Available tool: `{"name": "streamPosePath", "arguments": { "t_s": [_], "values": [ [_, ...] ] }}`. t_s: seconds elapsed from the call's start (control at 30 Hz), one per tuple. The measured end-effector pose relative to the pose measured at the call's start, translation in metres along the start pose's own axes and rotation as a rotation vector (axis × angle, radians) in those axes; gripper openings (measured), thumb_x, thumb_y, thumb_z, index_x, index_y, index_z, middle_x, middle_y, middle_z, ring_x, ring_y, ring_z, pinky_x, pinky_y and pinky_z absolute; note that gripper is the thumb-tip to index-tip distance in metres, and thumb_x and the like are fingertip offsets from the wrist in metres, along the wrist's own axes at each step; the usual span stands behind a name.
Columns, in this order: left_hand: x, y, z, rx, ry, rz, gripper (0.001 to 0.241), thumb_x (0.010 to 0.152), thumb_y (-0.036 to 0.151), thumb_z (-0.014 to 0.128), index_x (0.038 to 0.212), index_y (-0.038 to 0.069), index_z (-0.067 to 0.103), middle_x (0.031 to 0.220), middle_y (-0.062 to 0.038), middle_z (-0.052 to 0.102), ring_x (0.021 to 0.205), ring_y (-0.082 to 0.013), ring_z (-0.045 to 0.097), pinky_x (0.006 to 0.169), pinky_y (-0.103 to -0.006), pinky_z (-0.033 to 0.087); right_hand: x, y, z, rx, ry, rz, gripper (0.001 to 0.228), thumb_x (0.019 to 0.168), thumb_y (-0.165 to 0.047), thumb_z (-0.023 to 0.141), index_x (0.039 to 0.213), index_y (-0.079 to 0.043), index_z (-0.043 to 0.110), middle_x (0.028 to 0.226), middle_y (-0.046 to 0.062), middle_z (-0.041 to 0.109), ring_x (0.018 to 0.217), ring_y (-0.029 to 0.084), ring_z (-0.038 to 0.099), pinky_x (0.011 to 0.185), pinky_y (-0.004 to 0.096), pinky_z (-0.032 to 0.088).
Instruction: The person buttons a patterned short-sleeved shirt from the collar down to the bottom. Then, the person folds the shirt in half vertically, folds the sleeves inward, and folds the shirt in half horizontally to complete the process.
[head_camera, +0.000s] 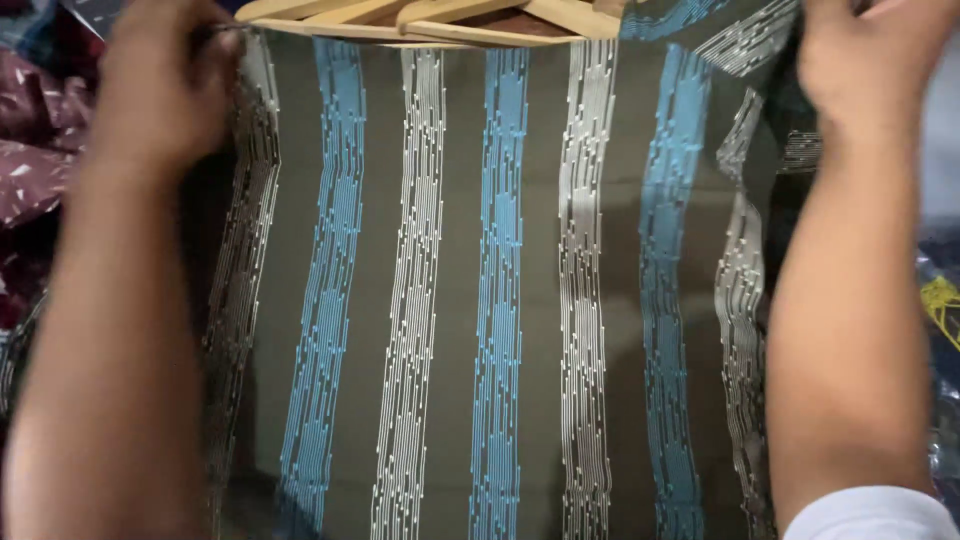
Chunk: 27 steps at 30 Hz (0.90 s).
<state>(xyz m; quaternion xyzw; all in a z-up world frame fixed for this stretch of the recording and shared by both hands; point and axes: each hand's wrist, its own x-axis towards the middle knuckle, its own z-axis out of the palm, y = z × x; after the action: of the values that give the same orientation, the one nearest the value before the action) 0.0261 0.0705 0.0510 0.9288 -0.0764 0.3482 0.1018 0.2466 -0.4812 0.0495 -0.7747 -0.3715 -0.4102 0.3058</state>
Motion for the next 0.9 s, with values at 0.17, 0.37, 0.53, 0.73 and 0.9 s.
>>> {"name": "streamPosePath", "arguments": {
  "t_s": [0.17,0.37,0.53,0.73,0.9],
  "values": [
    [-0.011,-0.002,-0.054,-0.058,-0.245,-0.099,0.018,0.121,-0.007,0.073,0.138,-0.012,0.071,0.099,-0.022,0.064,0.069,-0.0297,0.050,0.059,-0.0419,0.042,-0.011,0.075,-0.016,0.063,-0.328,0.093,0.023,0.103,-0.001,0.090,0.108,0.012,0.071,0.102,0.024,0.081,0.081,0.030,0.076,0.066,0.038,0.062],
    [-0.034,0.017,-0.095,-0.026,-0.335,-0.008,0.012,0.111,-0.007,0.083,0.120,-0.011,0.075,0.098,-0.019,0.062,0.075,-0.0272,0.052,0.069,-0.0378,0.045,-0.006,0.247,-0.032,0.333,-0.882,0.151,0.025,0.066,-0.006,0.093,0.070,-0.005,0.068,0.076,0.013,0.082,0.060,0.022,0.077,0.053,0.033,0.061],
    [-0.070,0.011,-0.103,-0.169,-0.465,-0.078,0.020,0.085,-0.010,0.077,0.103,-0.002,0.074,0.095,-0.015,0.067,0.080,-0.0290,0.060,0.078,-0.0384,0.048,-0.041,0.246,-0.098,0.587,-1.321,0.211,0.032,0.036,-0.009,0.095,0.038,-0.017,0.064,0.053,0.005,0.083,0.041,0.017,0.078,0.041,0.029,0.060],
    [-0.127,-0.043,-0.077,-0.119,-0.571,-0.026,0.054,0.050,-0.004,0.072,0.101,0.013,0.078,0.099,-0.010,0.073,0.106,-0.0305,0.066,0.111,-0.0445,0.049,-0.026,-0.068,-0.171,0.360,-1.621,0.506,0.047,0.036,-0.024,0.118,0.074,-0.021,0.092,0.091,-0.009,0.108,0.075,0.006,0.100,0.087,0.037,0.077],
    [-0.084,0.025,-0.062,-0.020,-0.491,0.025,0.037,0.077,-0.010,0.067,0.111,0.002,0.071,0.119,-0.019,0.060,0.102,-0.0360,0.058,0.093,-0.0425,0.050,-0.019,-0.085,-0.145,0.117,-1.121,0.374,0.017,0.096,-0.025,0.064,0.097,-0.012,0.075,0.072,0.001,0.078,0.054,0.012,0.067,0.053,0.028,0.055]
  ]
}}
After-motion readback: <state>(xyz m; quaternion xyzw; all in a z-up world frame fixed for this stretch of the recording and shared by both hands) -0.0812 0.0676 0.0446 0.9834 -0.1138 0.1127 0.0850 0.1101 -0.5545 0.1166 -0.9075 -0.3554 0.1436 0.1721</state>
